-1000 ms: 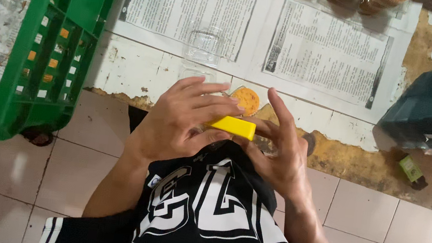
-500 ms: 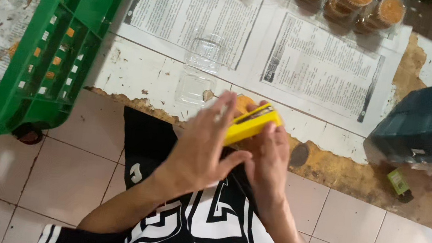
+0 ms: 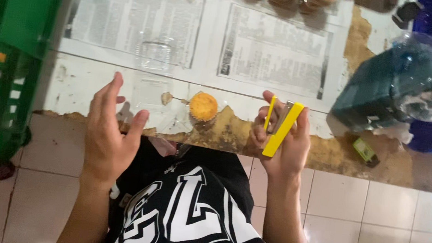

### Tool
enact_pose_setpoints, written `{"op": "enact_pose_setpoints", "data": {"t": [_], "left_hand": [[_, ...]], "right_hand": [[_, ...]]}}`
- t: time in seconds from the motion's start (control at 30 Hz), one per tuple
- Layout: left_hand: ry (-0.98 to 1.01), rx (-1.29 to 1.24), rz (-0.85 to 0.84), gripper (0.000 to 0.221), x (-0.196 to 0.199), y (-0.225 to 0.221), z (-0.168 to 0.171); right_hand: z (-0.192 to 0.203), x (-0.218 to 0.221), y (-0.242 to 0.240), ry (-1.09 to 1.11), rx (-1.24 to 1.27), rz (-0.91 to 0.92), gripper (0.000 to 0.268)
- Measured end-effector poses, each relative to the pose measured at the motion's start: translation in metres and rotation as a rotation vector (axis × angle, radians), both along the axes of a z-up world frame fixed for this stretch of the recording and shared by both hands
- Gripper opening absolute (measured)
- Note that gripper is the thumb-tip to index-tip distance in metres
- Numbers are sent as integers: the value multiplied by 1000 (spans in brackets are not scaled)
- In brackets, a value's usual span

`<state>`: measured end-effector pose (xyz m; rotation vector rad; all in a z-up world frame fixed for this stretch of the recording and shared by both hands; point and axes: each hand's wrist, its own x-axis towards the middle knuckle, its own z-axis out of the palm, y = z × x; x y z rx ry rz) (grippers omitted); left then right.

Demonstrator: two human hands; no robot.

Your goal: The person places muffins from a green crate into individual plastic containers and seals them using a yellow stapler.

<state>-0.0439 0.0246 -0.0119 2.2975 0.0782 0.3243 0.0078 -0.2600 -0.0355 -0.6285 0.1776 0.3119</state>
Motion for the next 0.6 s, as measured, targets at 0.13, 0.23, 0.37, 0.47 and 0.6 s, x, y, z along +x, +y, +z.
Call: {"op": "enact_pose_setpoints", "data": {"t": [0.13,0.23,0.37,0.47,0.6], "left_hand": [[-28,107,3,58,6,0,-9],[-36,128,37,49,7,5,-7],[-121,150,91,30,5,15,-15],[-82,183,103,21,9,22,-11],[-60,256,-8,26,9,25,-13]], "right_hand": [[-6,-5,-4,-29,25,-2,73],[-3,-6,-4,-89,-97,-18,75],[3,-2,-18,-293,-890,-31,78],[25,0,-7,-449,-1480,-28,57],[15,-2,0,-430,-1568,-2,43]]}}
